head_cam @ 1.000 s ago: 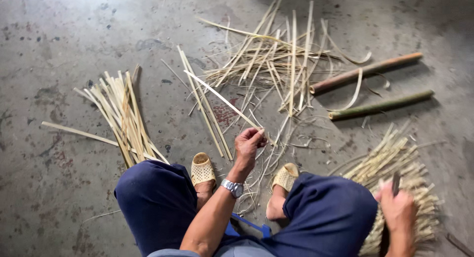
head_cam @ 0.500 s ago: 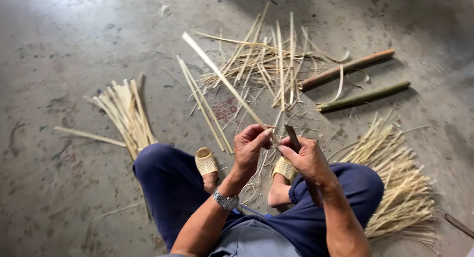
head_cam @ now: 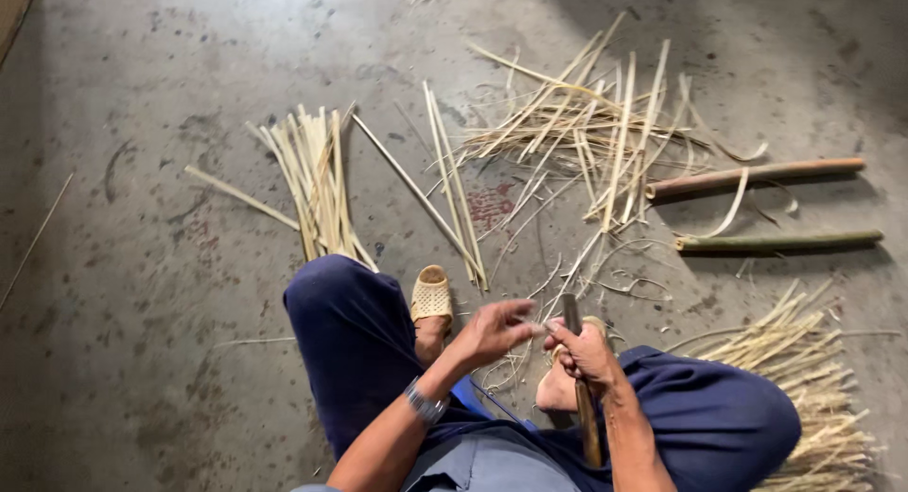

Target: The person sits on the floor and uses a knife to split bamboo strips into thinner strands. They repeatedly peel and separate the strips, placing finished pieces into a pile on the floor.

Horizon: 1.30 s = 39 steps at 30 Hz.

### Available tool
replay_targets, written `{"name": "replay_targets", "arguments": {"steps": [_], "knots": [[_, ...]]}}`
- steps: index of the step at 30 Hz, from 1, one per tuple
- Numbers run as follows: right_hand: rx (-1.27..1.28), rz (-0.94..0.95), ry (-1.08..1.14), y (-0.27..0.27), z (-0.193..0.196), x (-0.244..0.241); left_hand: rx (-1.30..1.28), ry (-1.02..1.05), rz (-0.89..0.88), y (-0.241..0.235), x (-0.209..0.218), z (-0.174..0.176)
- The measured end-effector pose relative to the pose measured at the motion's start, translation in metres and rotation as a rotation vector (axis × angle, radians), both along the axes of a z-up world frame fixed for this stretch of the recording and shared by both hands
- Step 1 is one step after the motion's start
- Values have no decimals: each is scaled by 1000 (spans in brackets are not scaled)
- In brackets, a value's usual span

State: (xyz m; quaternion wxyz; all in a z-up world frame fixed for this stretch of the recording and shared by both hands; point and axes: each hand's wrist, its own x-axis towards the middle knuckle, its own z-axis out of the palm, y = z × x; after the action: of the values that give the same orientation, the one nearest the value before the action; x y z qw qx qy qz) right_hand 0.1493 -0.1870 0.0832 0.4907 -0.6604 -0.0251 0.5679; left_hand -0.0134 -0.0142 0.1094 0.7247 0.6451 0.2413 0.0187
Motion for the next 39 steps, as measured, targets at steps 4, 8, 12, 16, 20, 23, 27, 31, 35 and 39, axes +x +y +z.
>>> {"name": "replay_targets", "arguments": {"steps": [4, 8, 12, 16, 20, 23, 27, 31, 35, 39], "knots": [[-35, 141, 51, 1, -28, -12, -206, -228, 136, 47, -80, 73], [-146, 344, 12, 8, -44, -21, 3, -467, 762, 139, -161, 65], [-468, 407, 194, 14, -47, -32, 75, -31, 1197, 206, -182, -36], [-429, 493, 124, 10, -50, -34, 506, 471, 987, 189, -176, -128], [-465, 421, 10, 7, -54, -29, 413, 468, 792, 162, -138, -157], [-538, 378, -16, 9, -54, -31, 336, 393, 703, 170, -104, -168], [-501, 459, -135, 15, -46, -30, 245, 466, 673, 191, -68, -181], [-604, 460, -111, 24, -42, -25, 366, 637, 633, 218, -39, -212], [-571, 481, -188, 40, -45, -27, 342, 742, 681, 234, -15, -251], [-571, 484, -213, 56, -45, -30, 667, 657, 658, 232, 12, -285]]}}
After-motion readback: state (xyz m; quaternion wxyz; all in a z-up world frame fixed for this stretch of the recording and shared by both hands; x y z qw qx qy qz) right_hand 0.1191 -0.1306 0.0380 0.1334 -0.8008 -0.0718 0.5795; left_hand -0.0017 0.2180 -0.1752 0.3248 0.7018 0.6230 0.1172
